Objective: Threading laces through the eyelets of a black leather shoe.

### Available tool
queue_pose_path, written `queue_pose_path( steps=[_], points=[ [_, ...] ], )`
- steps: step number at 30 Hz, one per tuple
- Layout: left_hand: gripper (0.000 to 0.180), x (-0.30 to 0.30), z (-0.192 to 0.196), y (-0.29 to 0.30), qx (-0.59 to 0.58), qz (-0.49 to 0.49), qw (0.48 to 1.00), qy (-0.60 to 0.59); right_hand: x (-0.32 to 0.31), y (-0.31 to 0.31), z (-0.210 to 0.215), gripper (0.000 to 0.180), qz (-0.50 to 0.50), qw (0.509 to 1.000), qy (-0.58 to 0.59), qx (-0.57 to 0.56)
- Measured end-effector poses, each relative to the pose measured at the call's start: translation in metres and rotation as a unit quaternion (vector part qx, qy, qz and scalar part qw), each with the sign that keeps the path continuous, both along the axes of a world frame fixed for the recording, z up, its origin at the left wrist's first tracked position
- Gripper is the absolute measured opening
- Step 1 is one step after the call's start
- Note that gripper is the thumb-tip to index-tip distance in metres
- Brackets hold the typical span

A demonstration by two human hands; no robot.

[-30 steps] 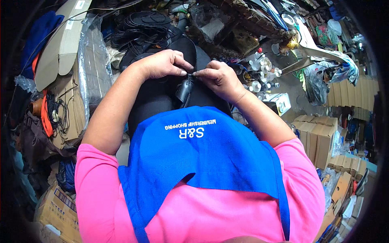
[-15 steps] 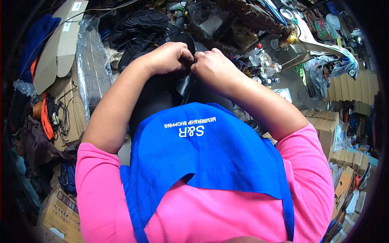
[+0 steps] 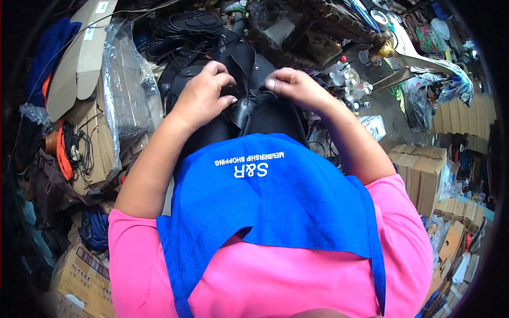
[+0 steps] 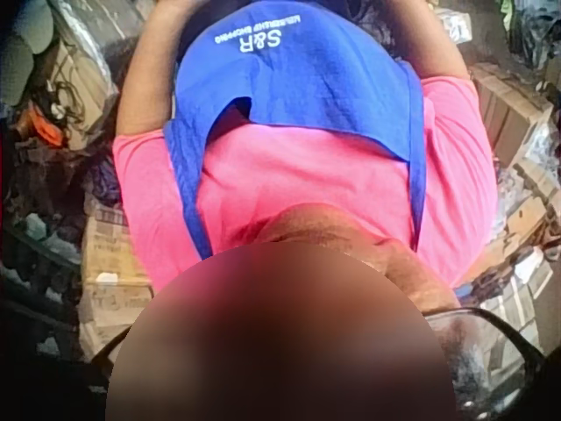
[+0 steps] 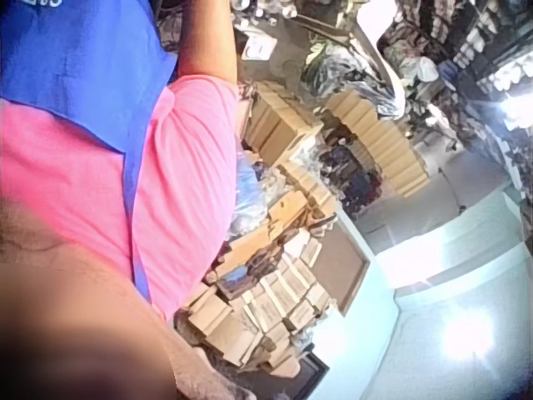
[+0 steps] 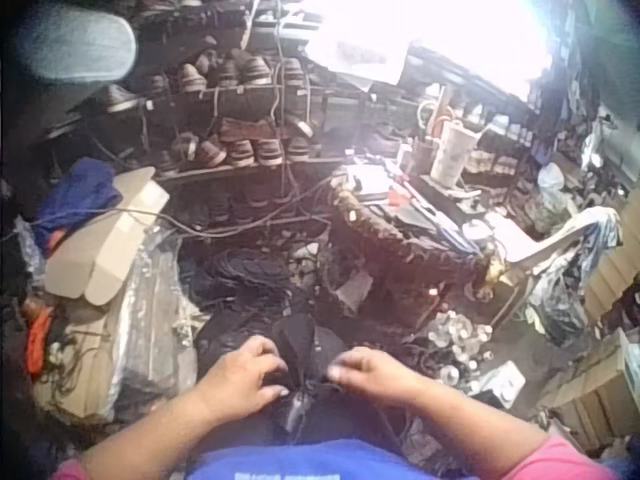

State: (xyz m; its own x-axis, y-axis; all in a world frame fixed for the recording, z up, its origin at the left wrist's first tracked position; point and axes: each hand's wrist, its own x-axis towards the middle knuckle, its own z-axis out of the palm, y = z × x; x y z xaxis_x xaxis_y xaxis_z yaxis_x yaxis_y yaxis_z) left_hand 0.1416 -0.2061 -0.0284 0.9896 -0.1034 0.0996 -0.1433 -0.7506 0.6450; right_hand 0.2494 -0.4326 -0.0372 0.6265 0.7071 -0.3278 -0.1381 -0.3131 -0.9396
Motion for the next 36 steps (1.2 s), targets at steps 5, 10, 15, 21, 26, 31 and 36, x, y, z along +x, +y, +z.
queue_pose_path(
  steps=[5, 10, 15, 21, 26, 31, 36],
  points=[
    [0.019, 0.003, -0.009, 0.006, -0.026, -0.06, 0.998, 0.023, -0.013, 0.002, 0.005, 0.026, 0.118, 0.907, -0.397, -0.082],
    [0.021, -0.013, -0.001, 0.052, 0.1, 0.046, 0.994, -0.011, 0.016, -0.001, -0.031, 0.029, -0.252, 0.965, -0.036, 0.063],
    [0.021, -0.009, -0.013, 0.076, -0.346, 0.298, 0.887, 0.073, 0.003, 0.024, -0.003, 0.038, -0.367, 0.776, 0.398, 0.323],
    [0.044, -0.016, -0.027, 0.08, -0.796, 0.18, 0.57, 0.095, 0.008, -0.018, -0.029, 0.048, -0.154, 0.875, 0.341, 0.305],
    [0.036, -0.018, -0.043, 0.088, -0.768, 0.227, 0.586, 0.122, 0.01, -0.027, -0.034, 0.043, -0.175, 0.864, 0.371, 0.293],
    [0.029, -0.065, -0.021, 0.179, -0.182, 0.236, 0.921, 0.249, 0.039, -0.089, -0.034, 0.05, 0.011, 0.969, -0.076, -0.236],
    [0.055, -0.118, 0.027, 0.188, -0.294, 0.31, 0.904, 0.003, 0.046, -0.092, 0.005, 0.071, -0.053, 0.958, -0.199, -0.201]
  ],
)
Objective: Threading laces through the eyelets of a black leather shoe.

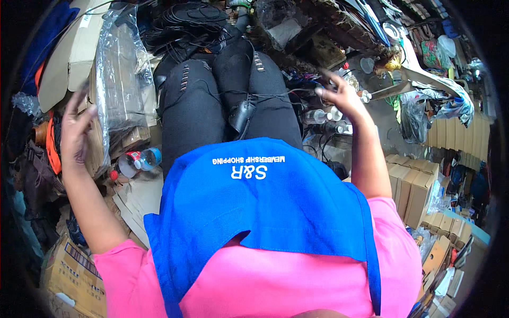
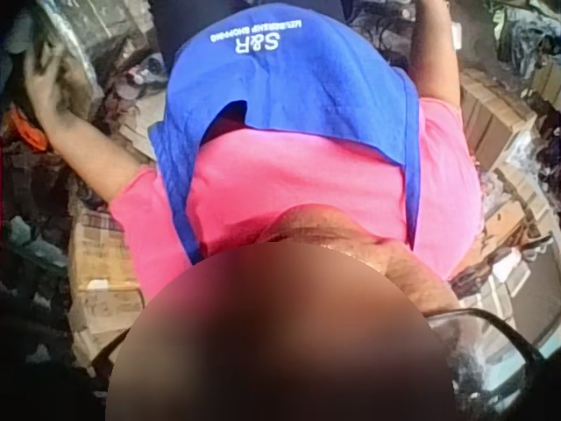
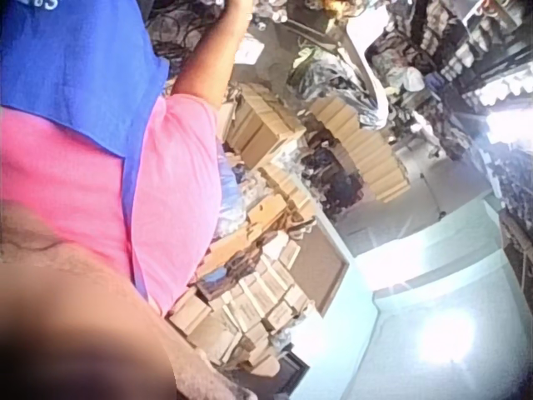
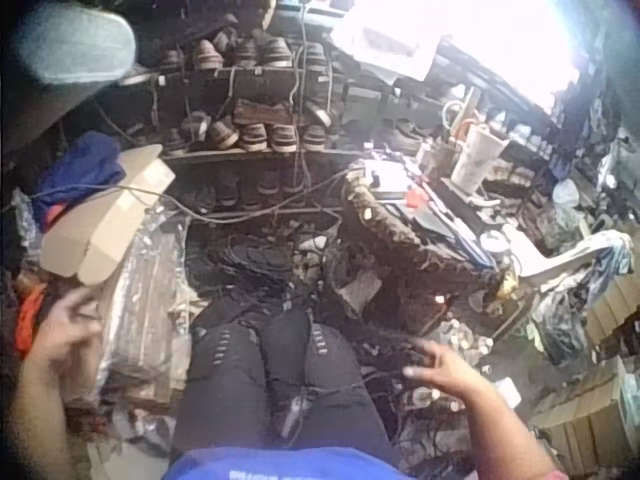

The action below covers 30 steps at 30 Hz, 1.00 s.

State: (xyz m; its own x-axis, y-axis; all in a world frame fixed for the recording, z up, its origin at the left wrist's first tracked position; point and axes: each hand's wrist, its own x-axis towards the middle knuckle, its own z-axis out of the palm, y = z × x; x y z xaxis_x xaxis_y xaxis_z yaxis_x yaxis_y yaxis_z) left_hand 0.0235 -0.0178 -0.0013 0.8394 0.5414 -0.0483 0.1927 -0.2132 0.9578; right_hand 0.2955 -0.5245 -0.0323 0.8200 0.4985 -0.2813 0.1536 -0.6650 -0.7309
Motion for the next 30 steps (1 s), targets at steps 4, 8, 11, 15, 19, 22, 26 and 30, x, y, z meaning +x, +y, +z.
queue_pose_path(
  steps=[4, 8, 11, 15, 19, 22, 26, 30],
  points=[
    [0.038, 0.026, 0.011, -0.046, 0.057, 0.095, 0.992, -0.054, 0.008, 0.086, 0.045, 0.065, 0.153, 0.982, -0.097, 0.055],
    [0.056, 0.068, 0.006, -0.169, 0.36, -0.203, 0.91, -0.031, 0.0, 0.154, 0.048, 0.078, 0.33, 0.9, -0.24, -0.155],
    [0.068, 0.075, 0.004, -0.225, 0.365, -0.275, 0.882, 0.116, 0.003, 0.172, 0.047, 0.075, 0.324, 0.888, -0.21, -0.251],
    [0.06, 0.081, -0.018, -0.238, 0.433, -0.296, 0.846, 0.095, 0.012, 0.158, 0.044, 0.048, 0.285, 0.93, -0.009, -0.232],
    [0.044, 0.081, -0.021, -0.24, 0.482, -0.307, 0.817, 0.074, 0.018, 0.129, 0.036, 0.033, 0.191, 0.963, 0.113, -0.154],
    [0.045, 0.085, -0.028, -0.235, 0.503, -0.308, 0.806, 0.051, 0.014, 0.112, 0.027, 0.037, 0.197, 0.971, 0.112, -0.077],
    [0.037, 0.099, -0.035, -0.208, 0.58, -0.281, 0.764, 0.001, -0.02, 0.091, 0.011, 0.033, 0.116, 0.984, 0.117, 0.067],
    [0.034, 0.109, -0.018, -0.18, 0.604, -0.295, 0.732, -0.109, -0.047, 0.091, -0.025, 0.029, 0.049, 0.989, 0.021, 0.141]
  ],
)
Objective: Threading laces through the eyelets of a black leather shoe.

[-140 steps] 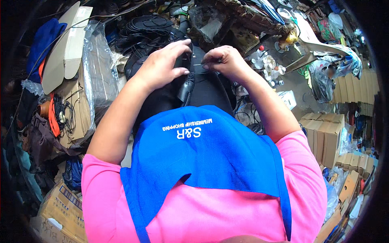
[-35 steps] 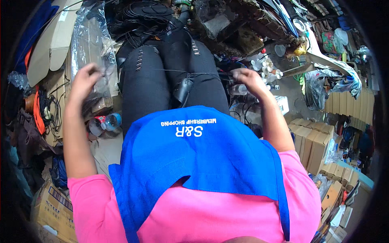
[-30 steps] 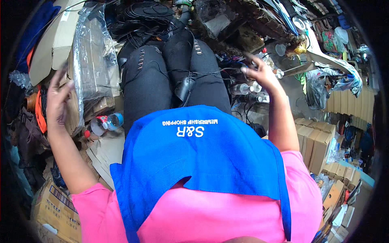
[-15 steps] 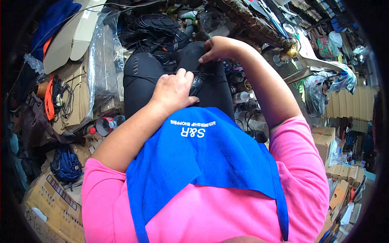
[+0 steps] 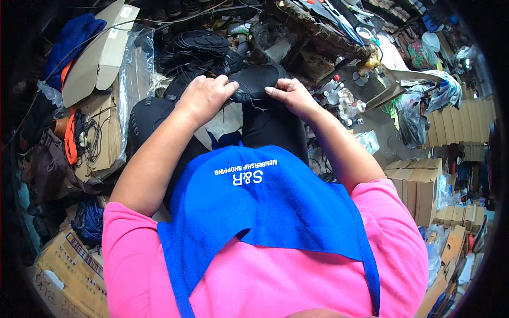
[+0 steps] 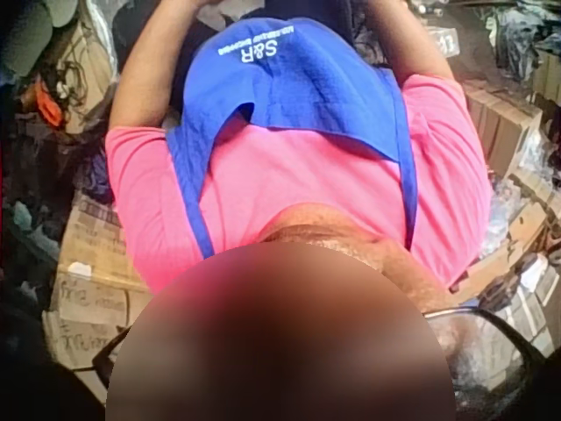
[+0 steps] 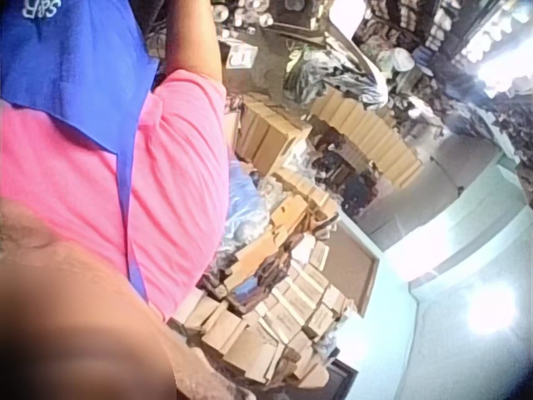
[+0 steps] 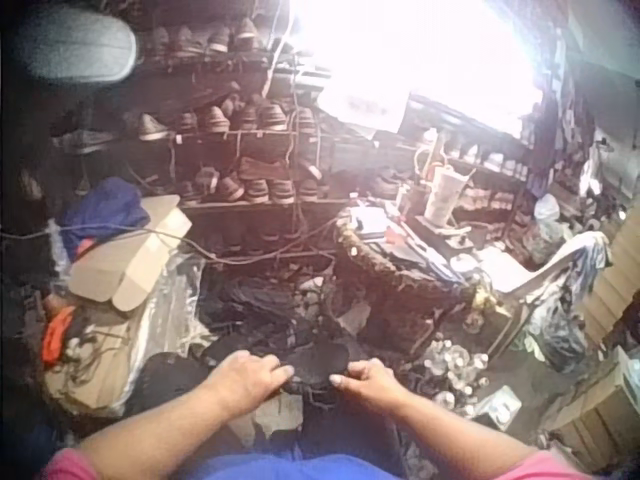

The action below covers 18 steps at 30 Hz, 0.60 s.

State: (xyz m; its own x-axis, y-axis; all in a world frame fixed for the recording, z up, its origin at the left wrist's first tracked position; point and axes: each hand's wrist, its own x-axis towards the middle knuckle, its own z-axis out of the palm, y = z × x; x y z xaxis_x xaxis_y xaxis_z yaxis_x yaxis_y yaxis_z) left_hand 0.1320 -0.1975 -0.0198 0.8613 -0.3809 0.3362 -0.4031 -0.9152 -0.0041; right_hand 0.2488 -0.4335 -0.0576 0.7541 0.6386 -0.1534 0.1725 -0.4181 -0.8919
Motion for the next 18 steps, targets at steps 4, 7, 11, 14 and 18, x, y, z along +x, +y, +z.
queue_pose_path(
  steps=[4, 7, 11, 14, 18],
  points=[
    [0.027, -0.023, 0.013, -0.021, 0.008, 0.006, 0.996, 0.083, 0.006, -0.002, 0.011, 0.031, 0.027, 0.993, 0.11, 0.026],
    [0.016, -0.035, -0.007, -0.044, -0.031, 0.045, 0.993, 0.1, 0.016, 0.015, 0.008, 0.029, 0.05, 0.998, 0.011, -0.02],
    [0.032, -0.043, -0.006, -0.047, -0.051, 0.086, 0.989, 0.112, 0.011, 0.037, 0.009, 0.036, 0.079, 0.956, -0.24, -0.152],
    [0.035, -0.04, -0.005, -0.039, -0.023, 0.074, 0.992, 0.098, 0.002, 0.032, 0.011, 0.033, 0.069, 0.983, -0.117, -0.124],
    [0.031, -0.038, -0.012, -0.036, 0.027, 0.025, 0.998, 0.048, -0.011, 0.03, 0.019, 0.039, 0.08, 0.971, -0.172, -0.144]
  ],
)
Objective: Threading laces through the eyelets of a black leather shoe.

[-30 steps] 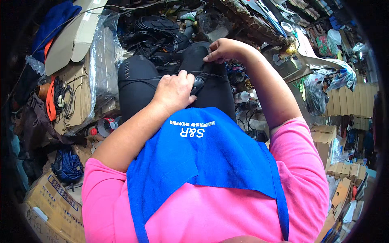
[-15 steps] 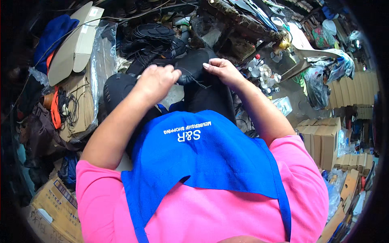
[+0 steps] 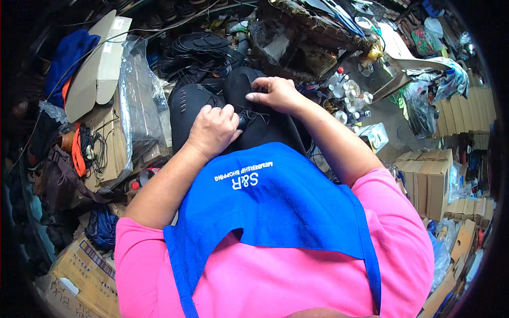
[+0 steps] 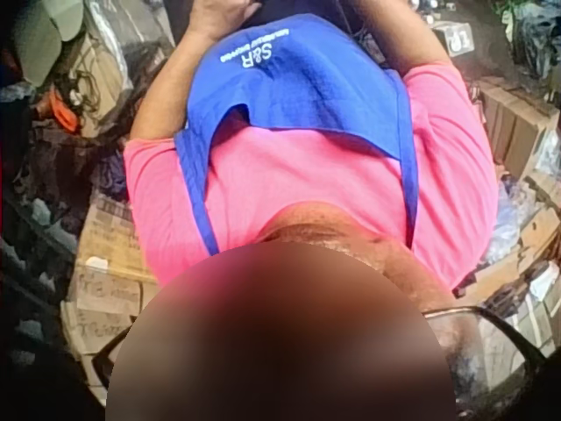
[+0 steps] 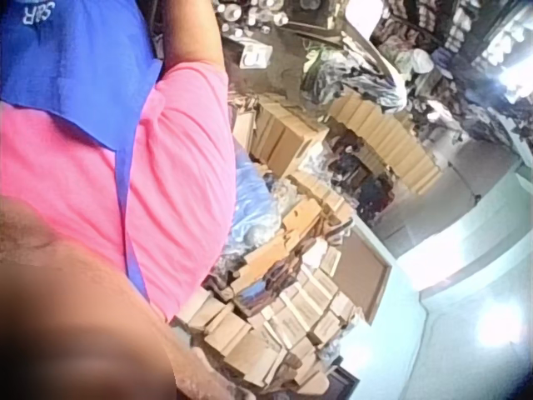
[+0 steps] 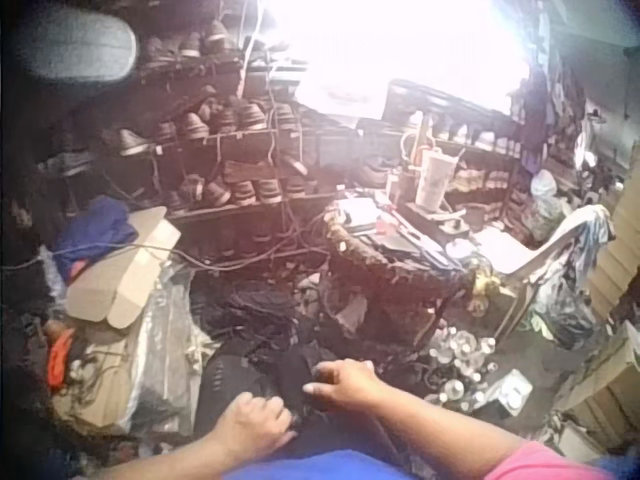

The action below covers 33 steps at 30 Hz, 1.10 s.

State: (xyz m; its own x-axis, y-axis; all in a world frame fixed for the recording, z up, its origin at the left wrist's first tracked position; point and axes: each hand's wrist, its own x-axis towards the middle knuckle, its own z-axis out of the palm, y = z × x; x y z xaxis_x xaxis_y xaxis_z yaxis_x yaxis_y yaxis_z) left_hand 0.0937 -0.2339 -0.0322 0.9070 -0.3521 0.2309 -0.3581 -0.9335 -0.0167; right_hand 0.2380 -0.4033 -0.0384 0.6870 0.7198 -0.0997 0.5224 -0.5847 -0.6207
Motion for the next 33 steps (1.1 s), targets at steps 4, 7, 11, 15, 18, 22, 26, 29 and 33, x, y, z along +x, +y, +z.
queue_pose_path(
  steps=[4, 7, 11, 15, 18, 22, 26, 29, 33],
  points=[
    [0.029, 0.009, -0.011, -0.006, 0.013, -0.017, 0.999, -0.033, 0.01, 0.008, 0.01, 0.035, 0.01, 0.993, -0.094, -0.068],
    [0.027, 0.024, -0.013, -0.026, -0.014, -0.006, 0.998, -0.053, 0.036, 0.01, 0.029, 0.039, 0.048, 0.986, -0.061, -0.148],
    [0.027, 0.022, -0.008, -0.035, -0.015, 0.019, 0.999, -0.033, 0.053, 0.014, 0.022, 0.042, 0.08, 0.984, 0.041, -0.154],
    [0.025, 0.012, 0.002, -0.019, -0.075, 0.061, 0.993, 0.064, 0.035, 0.029, 0.012, 0.038, 0.061, 0.989, -0.032, -0.129],
    [0.021, 0.011, 0.009, 0.008, -0.31, 0.08, 0.947, 0.03, 0.017, 0.025, 0.028, 0.047, 0.02, 0.981, -0.041, -0.189],
    [0.022, 0.035, 0.007, 0.038, -0.322, 0.102, 0.939, 0.069, -0.002, 0.027, 0.038, 0.052, 0.023, 0.984, -0.036, -0.174],
    [0.022, 0.053, -0.012, 0.023, -0.271, 0.036, 0.954, 0.123, 0.009, 0.031, 0.026, 0.047, 0.023, 0.978, -0.015, -0.209],
    [0.022, 0.064, -0.014, 0.025, -0.262, -0.005, 0.954, 0.144, 0.024, 0.021, 0.013, 0.035, 0.016, 0.989, 0.07, -0.13],
    [0.021, 0.068, -0.005, 0.033, -0.336, 0.038, 0.899, 0.279, 0.035, 0.019, 0.011, 0.032, -0.004, 0.983, 0.153, -0.098]
  ],
)
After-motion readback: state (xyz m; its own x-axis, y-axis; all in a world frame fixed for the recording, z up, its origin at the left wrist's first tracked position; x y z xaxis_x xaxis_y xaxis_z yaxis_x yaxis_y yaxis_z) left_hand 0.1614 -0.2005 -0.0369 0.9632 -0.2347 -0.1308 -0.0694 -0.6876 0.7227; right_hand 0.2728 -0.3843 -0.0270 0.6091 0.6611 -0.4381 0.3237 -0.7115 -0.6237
